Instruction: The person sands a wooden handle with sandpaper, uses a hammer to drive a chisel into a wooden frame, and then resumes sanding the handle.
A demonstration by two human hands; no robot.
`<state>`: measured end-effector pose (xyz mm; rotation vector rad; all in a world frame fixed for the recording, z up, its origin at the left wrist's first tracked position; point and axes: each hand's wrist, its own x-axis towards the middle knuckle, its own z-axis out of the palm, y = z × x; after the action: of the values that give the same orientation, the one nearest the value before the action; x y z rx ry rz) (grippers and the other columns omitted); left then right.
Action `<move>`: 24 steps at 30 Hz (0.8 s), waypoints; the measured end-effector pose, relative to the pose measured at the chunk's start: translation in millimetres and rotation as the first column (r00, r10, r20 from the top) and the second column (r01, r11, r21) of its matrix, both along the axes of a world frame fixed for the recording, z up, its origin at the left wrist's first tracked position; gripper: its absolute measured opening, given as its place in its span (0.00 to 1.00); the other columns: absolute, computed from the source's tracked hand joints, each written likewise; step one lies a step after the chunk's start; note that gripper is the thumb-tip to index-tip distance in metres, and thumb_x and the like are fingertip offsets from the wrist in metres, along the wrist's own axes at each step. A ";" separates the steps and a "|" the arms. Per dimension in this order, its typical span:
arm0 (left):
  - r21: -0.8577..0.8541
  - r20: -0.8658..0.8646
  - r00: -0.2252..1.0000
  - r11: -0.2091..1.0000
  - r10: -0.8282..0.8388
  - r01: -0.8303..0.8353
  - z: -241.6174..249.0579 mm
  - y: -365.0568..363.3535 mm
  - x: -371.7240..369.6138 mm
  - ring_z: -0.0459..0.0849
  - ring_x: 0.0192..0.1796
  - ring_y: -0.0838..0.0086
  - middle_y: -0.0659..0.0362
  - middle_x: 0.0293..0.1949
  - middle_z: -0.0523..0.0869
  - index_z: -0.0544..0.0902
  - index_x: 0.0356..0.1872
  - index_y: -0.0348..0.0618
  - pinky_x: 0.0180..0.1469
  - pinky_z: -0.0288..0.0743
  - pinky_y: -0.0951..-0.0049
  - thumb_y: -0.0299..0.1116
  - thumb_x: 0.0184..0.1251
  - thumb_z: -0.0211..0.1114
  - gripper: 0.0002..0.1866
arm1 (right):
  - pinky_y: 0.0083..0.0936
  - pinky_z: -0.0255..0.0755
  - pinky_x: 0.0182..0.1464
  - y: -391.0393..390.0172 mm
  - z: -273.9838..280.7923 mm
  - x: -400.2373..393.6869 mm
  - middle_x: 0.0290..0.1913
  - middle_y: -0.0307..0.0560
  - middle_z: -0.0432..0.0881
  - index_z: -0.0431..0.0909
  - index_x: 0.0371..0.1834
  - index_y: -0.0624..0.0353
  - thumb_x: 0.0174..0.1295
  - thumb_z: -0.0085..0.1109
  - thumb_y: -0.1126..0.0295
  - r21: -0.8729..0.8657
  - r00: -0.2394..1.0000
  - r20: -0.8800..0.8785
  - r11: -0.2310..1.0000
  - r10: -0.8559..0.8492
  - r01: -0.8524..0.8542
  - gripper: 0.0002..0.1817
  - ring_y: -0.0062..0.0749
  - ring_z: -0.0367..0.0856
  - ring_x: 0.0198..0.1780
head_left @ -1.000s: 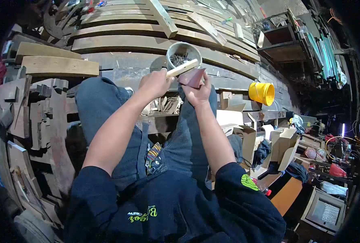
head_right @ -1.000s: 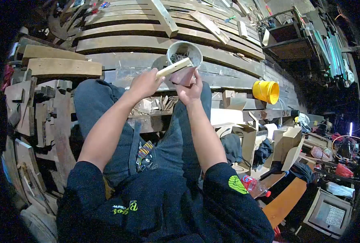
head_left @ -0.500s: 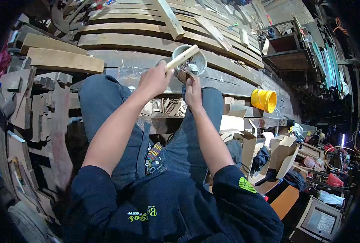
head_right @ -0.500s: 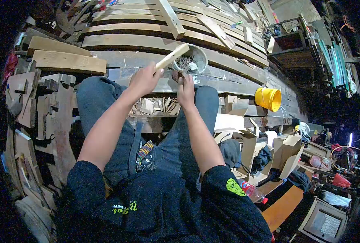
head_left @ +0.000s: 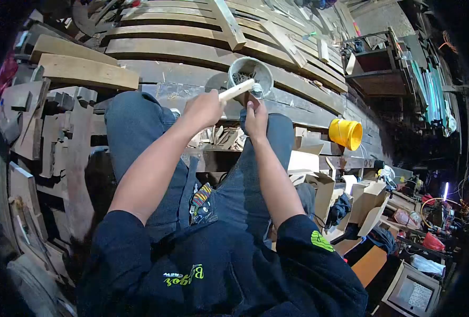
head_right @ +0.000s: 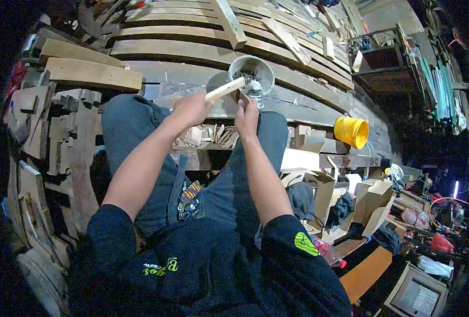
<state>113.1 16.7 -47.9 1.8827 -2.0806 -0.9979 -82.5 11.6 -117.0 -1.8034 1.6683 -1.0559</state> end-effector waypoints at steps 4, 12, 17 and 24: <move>-0.100 -0.127 0.986 0.988 0.107 -0.120 22.1 1.6 -3.6 0.82 0.41 0.49 0.43 0.35 0.83 0.74 0.41 0.38 0.45 0.74 0.52 0.45 0.65 0.54 0.18 | 0.32 0.67 0.55 3.8 5.5 3.7 0.46 0.55 0.79 0.76 0.50 0.61 0.63 0.47 0.75 0.024 0.988 0.135 0.997 -0.074 0.071 0.14 0.41 0.77 0.50; -0.115 -0.190 0.978 0.987 0.089 -0.112 29.8 0.3 -8.8 0.82 0.40 0.48 0.42 0.34 0.83 0.72 0.41 0.38 0.43 0.73 0.49 0.45 0.67 0.52 0.18 | 0.27 0.68 0.55 -5.0 -6.5 -3.6 0.48 0.54 0.80 0.73 0.52 0.70 0.64 0.45 0.75 0.027 0.987 0.153 0.999 -0.046 0.042 0.15 0.33 0.78 0.52; 0.032 -0.066 0.997 0.999 0.028 -0.026 2.8 0.8 -8.2 0.81 0.43 0.47 0.43 0.38 0.83 0.75 0.42 0.38 0.46 0.73 0.50 0.45 0.66 0.53 0.18 | 0.30 0.66 0.57 -0.7 -6.8 0.1 0.49 0.59 0.79 0.72 0.54 0.68 0.63 0.46 0.73 0.147 0.975 0.210 0.988 -0.077 0.047 0.17 0.44 0.77 0.53; -0.092 -0.219 0.974 0.992 0.062 -0.084 15.3 -4.7 -1.8 0.82 0.39 0.47 0.42 0.33 0.83 0.74 0.40 0.38 0.42 0.73 0.50 0.45 0.66 0.53 0.17 | 0.27 0.68 0.50 -2.2 7.3 -7.9 0.46 0.44 0.76 0.71 0.53 0.63 0.66 0.45 0.67 0.359 0.662 0.674 0.929 -0.328 0.095 0.16 0.31 0.75 0.46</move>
<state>111.4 11.9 -32.6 1.7058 -1.8884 -1.0104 -90.4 9.4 -109.8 -0.8060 1.4237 -1.3101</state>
